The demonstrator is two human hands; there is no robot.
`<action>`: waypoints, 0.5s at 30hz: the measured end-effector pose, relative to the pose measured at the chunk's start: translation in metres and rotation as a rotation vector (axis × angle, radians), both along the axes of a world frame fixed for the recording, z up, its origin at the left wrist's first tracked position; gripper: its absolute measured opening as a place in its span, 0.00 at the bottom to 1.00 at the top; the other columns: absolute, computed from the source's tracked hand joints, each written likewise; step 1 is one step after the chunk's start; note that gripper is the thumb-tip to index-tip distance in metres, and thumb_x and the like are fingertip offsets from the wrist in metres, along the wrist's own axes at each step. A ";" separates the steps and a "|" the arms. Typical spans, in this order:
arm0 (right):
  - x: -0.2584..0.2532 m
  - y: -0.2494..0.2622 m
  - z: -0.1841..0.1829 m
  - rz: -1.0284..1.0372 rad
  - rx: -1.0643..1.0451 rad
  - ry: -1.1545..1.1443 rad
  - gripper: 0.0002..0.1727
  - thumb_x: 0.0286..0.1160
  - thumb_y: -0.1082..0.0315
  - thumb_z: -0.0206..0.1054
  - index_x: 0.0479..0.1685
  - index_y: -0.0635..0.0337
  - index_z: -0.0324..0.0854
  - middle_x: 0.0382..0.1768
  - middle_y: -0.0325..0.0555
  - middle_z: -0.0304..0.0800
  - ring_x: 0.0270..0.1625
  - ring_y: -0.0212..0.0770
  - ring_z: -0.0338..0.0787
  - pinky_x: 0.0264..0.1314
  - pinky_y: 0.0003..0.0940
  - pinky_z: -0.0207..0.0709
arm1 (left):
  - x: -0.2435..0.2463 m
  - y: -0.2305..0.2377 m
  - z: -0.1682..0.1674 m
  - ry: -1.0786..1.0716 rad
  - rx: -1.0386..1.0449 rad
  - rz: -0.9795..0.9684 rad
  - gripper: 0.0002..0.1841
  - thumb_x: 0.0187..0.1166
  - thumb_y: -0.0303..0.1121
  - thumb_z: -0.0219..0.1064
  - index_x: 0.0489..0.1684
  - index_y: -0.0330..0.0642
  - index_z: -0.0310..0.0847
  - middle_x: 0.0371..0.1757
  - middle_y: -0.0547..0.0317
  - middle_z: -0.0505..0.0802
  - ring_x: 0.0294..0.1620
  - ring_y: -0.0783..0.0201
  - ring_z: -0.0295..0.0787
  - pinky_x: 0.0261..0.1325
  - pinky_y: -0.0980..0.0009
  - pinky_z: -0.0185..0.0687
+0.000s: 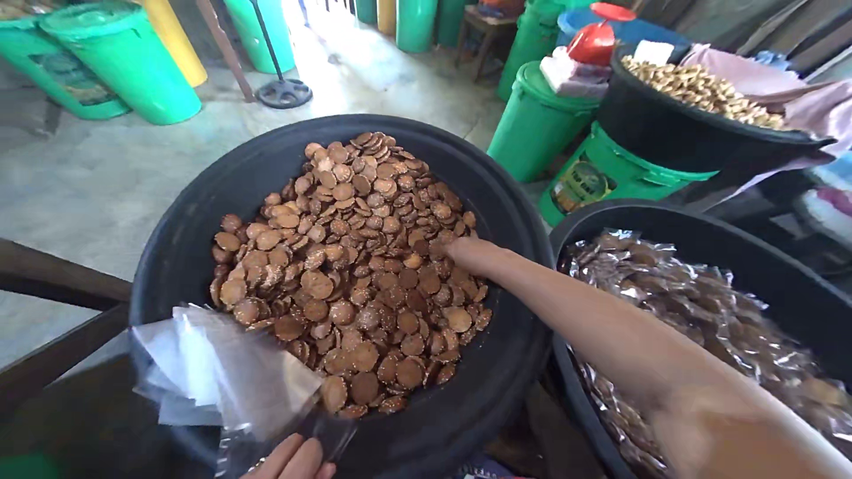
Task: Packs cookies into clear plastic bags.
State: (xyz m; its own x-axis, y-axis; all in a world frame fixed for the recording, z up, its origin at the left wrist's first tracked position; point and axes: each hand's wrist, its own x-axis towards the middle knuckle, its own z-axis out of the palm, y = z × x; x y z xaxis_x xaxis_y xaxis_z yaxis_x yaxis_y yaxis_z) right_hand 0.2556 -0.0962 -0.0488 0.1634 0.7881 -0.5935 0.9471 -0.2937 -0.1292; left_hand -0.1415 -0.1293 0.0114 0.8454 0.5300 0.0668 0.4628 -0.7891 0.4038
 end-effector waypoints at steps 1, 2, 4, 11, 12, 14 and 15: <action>0.002 0.004 -0.004 -0.003 0.009 0.010 0.24 0.86 0.78 0.55 0.82 0.66 0.71 0.77 0.71 0.76 0.80 0.71 0.75 0.80 0.69 0.64 | -0.002 0.000 0.004 -0.024 -0.060 0.023 0.10 0.79 0.25 0.64 0.31 0.25 0.85 0.30 0.36 0.90 0.26 0.42 0.92 0.26 0.51 0.85; 0.004 0.005 -0.008 0.000 0.023 0.026 0.26 0.85 0.77 0.58 0.83 0.65 0.70 0.78 0.70 0.74 0.81 0.71 0.74 0.82 0.69 0.63 | -0.005 0.000 0.009 -0.039 -0.139 0.042 0.09 0.79 0.23 0.63 0.34 0.24 0.86 0.33 0.35 0.91 0.29 0.42 0.92 0.31 0.50 0.86; 0.008 0.005 -0.013 0.027 0.063 0.059 0.29 0.80 0.76 0.64 0.82 0.65 0.70 0.81 0.70 0.70 0.82 0.70 0.73 0.83 0.68 0.61 | -0.012 0.000 0.010 -0.086 -0.252 0.061 0.08 0.78 0.22 0.65 0.35 0.22 0.85 0.35 0.34 0.91 0.32 0.44 0.91 0.36 0.52 0.87; -0.011 -0.002 -0.008 0.268 0.113 0.029 0.22 0.85 0.72 0.61 0.75 0.72 0.72 0.74 0.72 0.76 0.80 0.72 0.74 0.82 0.68 0.62 | -0.006 -0.004 -0.005 -0.357 -0.564 0.060 0.19 0.87 0.28 0.53 0.29 0.21 0.83 0.27 0.45 0.89 0.30 0.66 0.87 0.42 0.70 0.84; -0.016 -0.003 -0.005 0.316 0.123 -0.010 0.22 0.87 0.71 0.60 0.76 0.71 0.71 0.72 0.73 0.78 0.76 0.73 0.77 0.78 0.69 0.66 | -0.003 -0.002 -0.005 -0.415 -0.702 0.065 0.19 0.89 0.27 0.50 0.32 0.23 0.83 0.29 0.53 0.90 0.33 0.73 0.89 0.46 0.74 0.87; -0.031 -0.005 0.008 0.330 0.125 -0.090 0.21 0.89 0.70 0.57 0.76 0.72 0.69 0.70 0.75 0.78 0.71 0.76 0.81 0.70 0.71 0.72 | 0.001 0.007 -0.005 -0.538 -0.921 0.057 0.16 0.90 0.28 0.49 0.40 0.33 0.85 0.40 0.66 0.93 0.41 0.78 0.91 0.51 0.74 0.90; -0.040 -0.005 0.016 0.278 0.093 -0.123 0.22 0.90 0.71 0.56 0.77 0.73 0.68 0.72 0.75 0.76 0.71 0.76 0.80 0.71 0.70 0.72 | 0.003 0.015 -0.006 -0.590 -0.963 0.022 0.16 0.90 0.31 0.51 0.43 0.38 0.88 0.48 0.68 0.92 0.46 0.78 0.90 0.52 0.75 0.90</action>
